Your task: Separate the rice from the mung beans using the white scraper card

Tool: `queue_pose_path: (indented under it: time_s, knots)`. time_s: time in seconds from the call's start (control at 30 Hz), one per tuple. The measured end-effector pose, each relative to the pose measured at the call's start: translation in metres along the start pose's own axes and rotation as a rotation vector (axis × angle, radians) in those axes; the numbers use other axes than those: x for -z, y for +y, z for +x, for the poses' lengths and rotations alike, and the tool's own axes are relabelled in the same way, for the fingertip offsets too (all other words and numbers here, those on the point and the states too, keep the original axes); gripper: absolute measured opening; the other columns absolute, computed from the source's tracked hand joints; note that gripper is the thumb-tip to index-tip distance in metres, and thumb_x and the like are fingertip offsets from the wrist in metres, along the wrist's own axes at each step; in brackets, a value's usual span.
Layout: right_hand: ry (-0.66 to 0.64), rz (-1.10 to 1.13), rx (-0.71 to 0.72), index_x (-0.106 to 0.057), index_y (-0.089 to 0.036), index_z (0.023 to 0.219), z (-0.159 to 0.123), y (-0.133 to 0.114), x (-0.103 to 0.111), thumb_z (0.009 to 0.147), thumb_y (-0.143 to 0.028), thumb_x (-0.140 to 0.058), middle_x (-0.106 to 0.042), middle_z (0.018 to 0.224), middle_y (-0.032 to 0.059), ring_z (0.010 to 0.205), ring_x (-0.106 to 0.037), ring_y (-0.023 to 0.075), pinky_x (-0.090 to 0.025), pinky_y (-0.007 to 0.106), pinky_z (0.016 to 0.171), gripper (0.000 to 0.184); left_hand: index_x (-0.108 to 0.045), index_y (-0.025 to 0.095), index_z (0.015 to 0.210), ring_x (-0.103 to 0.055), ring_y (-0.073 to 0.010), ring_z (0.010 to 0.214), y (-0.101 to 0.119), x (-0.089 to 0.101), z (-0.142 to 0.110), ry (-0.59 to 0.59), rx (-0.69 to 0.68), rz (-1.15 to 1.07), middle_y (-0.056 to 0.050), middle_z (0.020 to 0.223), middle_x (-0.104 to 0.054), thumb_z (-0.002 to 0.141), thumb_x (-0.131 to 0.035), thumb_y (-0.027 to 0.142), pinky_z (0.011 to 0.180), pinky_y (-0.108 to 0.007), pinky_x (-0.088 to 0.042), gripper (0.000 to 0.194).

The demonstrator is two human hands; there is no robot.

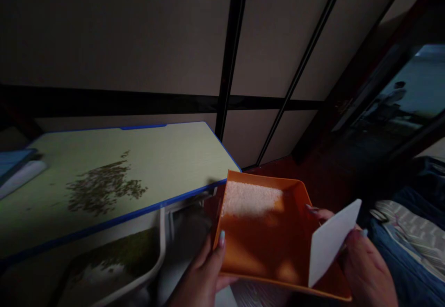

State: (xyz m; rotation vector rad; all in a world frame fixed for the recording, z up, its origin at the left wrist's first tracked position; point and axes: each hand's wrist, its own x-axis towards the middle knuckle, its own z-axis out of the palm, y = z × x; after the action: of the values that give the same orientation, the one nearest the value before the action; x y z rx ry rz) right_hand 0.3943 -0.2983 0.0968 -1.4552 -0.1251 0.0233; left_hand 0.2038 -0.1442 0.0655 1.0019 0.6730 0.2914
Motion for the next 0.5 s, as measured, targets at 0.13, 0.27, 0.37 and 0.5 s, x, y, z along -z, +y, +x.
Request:
queue_pose_path:
  time_s: [0.13, 0.27, 0.37, 0.5]
  knots:
    - [-0.057, 0.196, 0.037, -0.077, -0.021, 0.098, 0.032, -0.012, -0.063, 0.077, -0.068, -0.070, -0.078, 0.109, 0.0123, 0.110, -0.072, 0.0327, -0.061, 0.052, 0.098, 0.051, -0.032, 0.032, 0.146, -0.056, -0.0247, 0.125, 0.053, 0.002, 0.022, 0.102, -0.021, -0.099, -0.010, 0.148, -0.042, 0.091, -0.047, 0.059, 0.087, -0.039, -0.065, 0.063]
    - [-0.050, 0.503, 0.083, -0.070, -0.023, 0.112, 0.073, -0.012, -0.135, 0.093, -0.051, -0.061, -0.076, 0.097, 0.0024, 0.087, -0.074, 0.0204, -0.065, 0.045, 0.084, 0.035, -0.043, 0.020, 0.137, -0.059, -0.0229, 0.114, 0.098, 0.029, 0.056, 0.211, -0.188, -0.086, -0.013, 0.130, -0.054, 0.094, -0.046, 0.060, 0.103, -0.048, -0.060, 0.059]
    - [-0.101, 0.590, 0.090, -0.068, -0.025, 0.115, 0.085, -0.005, -0.175, 0.097, -0.049, -0.056, -0.076, 0.103, 0.0014, 0.086, -0.073, 0.0176, -0.065, 0.042, 0.082, 0.033, -0.048, 0.018, 0.133, -0.050, -0.0232, 0.131, 0.124, 0.061, 0.088, 0.317, -0.455, -0.001, -0.012, 0.134, -0.052, 0.093, -0.053, 0.060, 0.129, -0.054, -0.040, 0.059]
    - [-0.186, 0.594, 0.062, -0.070, -0.021, 0.114, 0.079, 0.012, -0.201, 0.091, -0.052, -0.064, -0.077, 0.104, 0.0053, 0.090, -0.073, 0.0196, -0.062, 0.041, 0.086, 0.039, -0.050, 0.017, 0.132, -0.044, -0.0242, 0.138, 0.146, 0.104, 0.121, 0.426, -0.630, 0.103, -0.012, 0.138, -0.049, 0.091, -0.057, 0.062, 0.134, -0.055, -0.031, 0.061]
